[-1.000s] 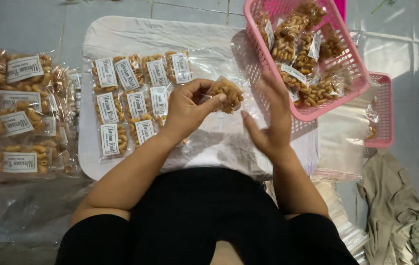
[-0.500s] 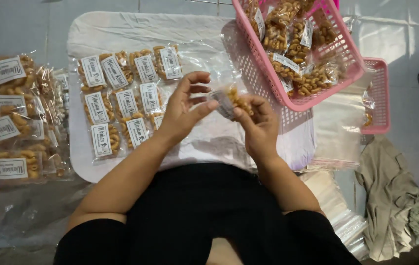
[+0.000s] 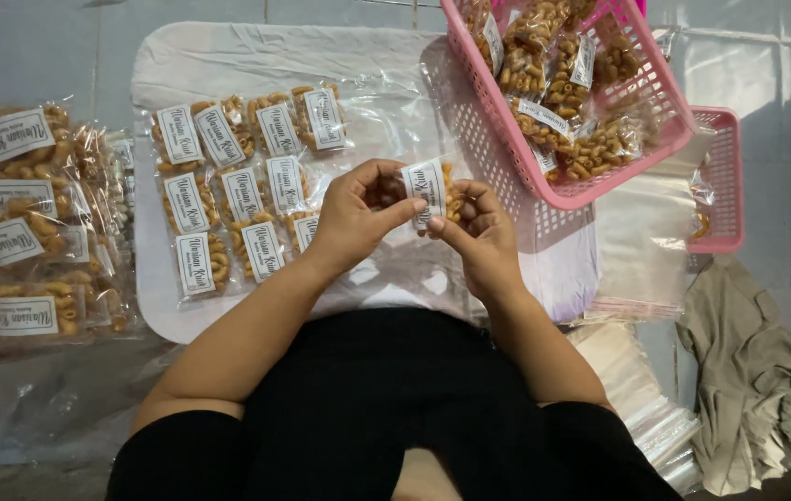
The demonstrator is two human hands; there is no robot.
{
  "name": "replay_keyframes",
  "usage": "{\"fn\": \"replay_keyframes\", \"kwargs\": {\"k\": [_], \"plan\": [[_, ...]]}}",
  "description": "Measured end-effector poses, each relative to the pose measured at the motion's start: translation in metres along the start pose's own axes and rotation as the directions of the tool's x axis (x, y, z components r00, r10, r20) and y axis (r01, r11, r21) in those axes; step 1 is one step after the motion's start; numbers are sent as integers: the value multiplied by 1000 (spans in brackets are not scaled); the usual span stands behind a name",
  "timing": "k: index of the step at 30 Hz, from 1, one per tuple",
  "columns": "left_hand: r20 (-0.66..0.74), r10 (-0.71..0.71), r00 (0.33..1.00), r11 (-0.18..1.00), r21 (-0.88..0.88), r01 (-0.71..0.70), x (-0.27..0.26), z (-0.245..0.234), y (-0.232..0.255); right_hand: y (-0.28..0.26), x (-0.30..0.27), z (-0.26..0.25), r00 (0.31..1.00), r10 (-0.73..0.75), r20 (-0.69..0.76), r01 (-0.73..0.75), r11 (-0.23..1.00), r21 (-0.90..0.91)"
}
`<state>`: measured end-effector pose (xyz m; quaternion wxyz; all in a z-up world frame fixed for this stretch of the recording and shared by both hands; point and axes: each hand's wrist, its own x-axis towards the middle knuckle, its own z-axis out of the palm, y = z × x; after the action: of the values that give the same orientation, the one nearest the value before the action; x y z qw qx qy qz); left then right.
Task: Packaging small snack packets into larger plastic bags
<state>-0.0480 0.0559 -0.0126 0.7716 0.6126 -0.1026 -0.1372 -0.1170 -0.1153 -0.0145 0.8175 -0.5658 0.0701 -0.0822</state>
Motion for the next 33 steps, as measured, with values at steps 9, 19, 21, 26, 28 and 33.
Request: {"fn": "replay_keyframes", "kwargs": {"k": [9, 19, 21, 26, 28, 33], "plan": [[105, -20, 994, 1000, 26, 17, -18, 12, -2, -9, -11, -2, 999, 6, -36, -8, 998, -65], [554, -89, 828, 716, 614, -333, -45, 9, 26, -75, -41, 1, 832, -170, 527, 526, 542, -655], [547, -155, 823, 692, 655, -304, -46, 9, 29, -78, -45, 5, 823, -171, 542, 557, 435, -708], [575, -249, 779, 717, 650, -252, -48, 9, 33, -77, -53, -14, 878, 176, 446, 349, 403, -846], [593, -184, 784, 740, 608, -287, -48, 10, 28, -86, -51, -13, 874, 203, 441, 338, 397, -854], [587, 99, 803, 854, 364, -371, -25, 9, 12, -100, -45, -45, 920, 202, 336, 202, 492, -847]]}}
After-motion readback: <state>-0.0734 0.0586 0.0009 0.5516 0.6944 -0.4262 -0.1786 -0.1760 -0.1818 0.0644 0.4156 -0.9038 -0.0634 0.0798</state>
